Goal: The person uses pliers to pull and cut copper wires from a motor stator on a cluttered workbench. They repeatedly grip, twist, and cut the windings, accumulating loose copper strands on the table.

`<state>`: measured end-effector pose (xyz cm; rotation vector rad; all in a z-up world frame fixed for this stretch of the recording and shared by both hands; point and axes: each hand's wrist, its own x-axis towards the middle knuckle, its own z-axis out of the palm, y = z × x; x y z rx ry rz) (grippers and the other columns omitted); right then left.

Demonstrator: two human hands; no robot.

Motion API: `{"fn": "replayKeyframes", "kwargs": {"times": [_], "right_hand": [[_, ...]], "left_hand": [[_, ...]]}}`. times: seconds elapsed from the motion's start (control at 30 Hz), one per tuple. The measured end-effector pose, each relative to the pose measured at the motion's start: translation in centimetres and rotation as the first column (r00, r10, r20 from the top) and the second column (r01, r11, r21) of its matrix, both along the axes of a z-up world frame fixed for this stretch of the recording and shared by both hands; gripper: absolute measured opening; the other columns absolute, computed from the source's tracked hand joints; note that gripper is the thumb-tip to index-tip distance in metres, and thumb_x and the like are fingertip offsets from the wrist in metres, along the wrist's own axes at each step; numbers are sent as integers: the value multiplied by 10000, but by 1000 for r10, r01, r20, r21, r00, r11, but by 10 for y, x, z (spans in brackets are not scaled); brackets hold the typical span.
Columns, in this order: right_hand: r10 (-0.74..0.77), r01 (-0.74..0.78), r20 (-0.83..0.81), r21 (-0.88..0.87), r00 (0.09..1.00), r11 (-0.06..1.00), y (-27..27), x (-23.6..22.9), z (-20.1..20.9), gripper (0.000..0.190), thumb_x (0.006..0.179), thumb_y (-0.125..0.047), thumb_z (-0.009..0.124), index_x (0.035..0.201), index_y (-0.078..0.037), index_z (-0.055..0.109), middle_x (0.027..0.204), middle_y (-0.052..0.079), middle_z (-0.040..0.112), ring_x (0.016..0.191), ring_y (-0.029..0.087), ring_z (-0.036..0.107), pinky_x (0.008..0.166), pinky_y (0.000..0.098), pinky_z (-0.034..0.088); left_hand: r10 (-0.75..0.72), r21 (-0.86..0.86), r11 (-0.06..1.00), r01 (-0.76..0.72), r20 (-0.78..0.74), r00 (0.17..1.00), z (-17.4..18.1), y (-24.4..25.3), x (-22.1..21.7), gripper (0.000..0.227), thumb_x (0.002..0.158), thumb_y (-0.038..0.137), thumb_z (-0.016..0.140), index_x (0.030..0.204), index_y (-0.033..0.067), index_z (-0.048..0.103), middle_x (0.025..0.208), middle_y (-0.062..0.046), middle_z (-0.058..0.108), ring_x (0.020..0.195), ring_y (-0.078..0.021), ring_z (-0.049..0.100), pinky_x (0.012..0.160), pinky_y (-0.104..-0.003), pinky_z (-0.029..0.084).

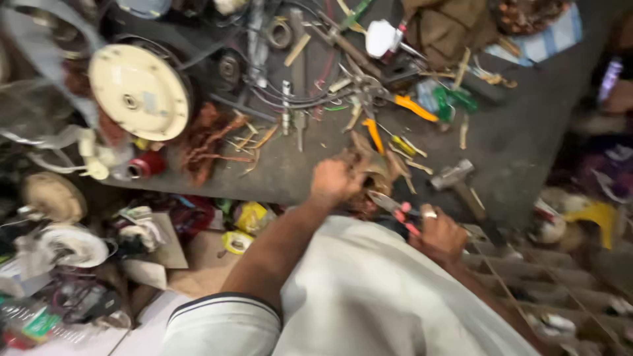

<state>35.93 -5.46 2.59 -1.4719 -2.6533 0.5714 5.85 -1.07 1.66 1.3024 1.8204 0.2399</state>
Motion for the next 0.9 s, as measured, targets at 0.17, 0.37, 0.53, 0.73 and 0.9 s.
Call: {"fn": "replayKeyframes", "kwargs": {"times": [0.17,0.37,0.53,0.73,0.9], "right_hand": [[-112,114,-54,33,992,993,-27,8,11,577,787,-394,707,1235,-36,641,949,255,709,794,445,691,647,565,523],[19,183,297,-635,955,750,44,-20,62,667,658,-288,725,1267,-42,609,953,280,727,901,475,710,802,564,559],[304,-39,346,-602,888,797,92,-37,72,383,757,-254,682,1047,-4,699,1027,304,718,1011,470,694,911,535,546],[249,33,325,-665,912,746,97,-48,83,470,693,-217,705,1088,32,654,977,326,710,972,479,702,880,531,556],[171,71,316,-630,933,774,91,-40,68,515,638,-218,742,1115,-40,661,968,291,709,967,485,676,848,556,533]], "left_hand": [[-91,113,989,99,-74,993,8,-17,29,545,778,431,697,1252,164,680,1178,-190,737,957,-433,708,818,-535,549],[-120,18,992,121,-54,991,-15,-1,-6,421,859,420,666,1224,229,753,1057,-160,765,1026,-383,712,951,-500,546],[-185,-103,977,185,9,983,-12,16,-22,681,747,686,684,1257,237,721,1144,-185,727,1079,-388,679,951,-493,524],[-143,-230,965,127,-52,988,-10,38,-2,1038,677,941,563,1168,38,710,1154,-261,659,1104,-428,636,944,-523,483],[-218,-47,976,213,-194,957,-34,38,5,766,946,732,443,977,43,777,962,-251,731,934,-440,712,851,-539,550]]}}
